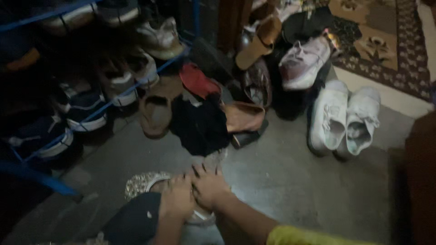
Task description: The person organizes shoes on a rack and the floor by hand, moving them between the rack and the floor and cleaning one shoe with a black cloth.
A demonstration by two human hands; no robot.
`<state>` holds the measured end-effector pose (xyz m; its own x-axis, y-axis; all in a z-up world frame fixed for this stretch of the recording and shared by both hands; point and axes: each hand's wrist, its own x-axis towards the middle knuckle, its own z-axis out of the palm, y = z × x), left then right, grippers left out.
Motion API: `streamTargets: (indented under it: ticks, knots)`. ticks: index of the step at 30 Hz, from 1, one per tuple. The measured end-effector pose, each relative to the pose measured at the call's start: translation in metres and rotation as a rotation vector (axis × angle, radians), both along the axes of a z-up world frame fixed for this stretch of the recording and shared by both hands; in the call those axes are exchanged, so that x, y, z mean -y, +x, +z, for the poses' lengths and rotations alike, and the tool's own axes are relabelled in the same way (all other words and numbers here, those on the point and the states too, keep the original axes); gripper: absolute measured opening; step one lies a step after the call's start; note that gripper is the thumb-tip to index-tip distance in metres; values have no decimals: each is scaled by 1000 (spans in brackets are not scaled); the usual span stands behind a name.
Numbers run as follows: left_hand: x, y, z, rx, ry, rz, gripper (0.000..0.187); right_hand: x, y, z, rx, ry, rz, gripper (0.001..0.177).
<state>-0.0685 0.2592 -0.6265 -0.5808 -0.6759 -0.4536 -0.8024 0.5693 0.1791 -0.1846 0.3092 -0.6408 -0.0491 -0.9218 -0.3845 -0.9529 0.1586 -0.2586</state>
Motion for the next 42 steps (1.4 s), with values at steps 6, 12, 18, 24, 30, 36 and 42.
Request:
streamTargets:
  ticks: [6,12,18,24,30,36,42]
  knots:
    - [-4,-9,4,110,-119,121,63,-1,-2,17,-8,-284,-420,70]
    - [-9,-9,5,143,-151,123,64,-8,-30,6,54,-34,-391,69]
    - [-12,-8,-2,71,-148,129,62,-15,-39,-11,111,-343,-348,64]
    - [-16,5,-20,93,-243,91,64,-16,-6,-3,157,-375,93,61]
    - [-26,32,-22,-141,-380,134,60,-9,11,-8,227,-330,109,64]
    - [-27,33,-15,-4,-275,145,44,-7,11,-9,251,-306,101,62]
    - [-25,29,-12,-19,-261,169,46,-6,15,-11,206,-269,60,62]
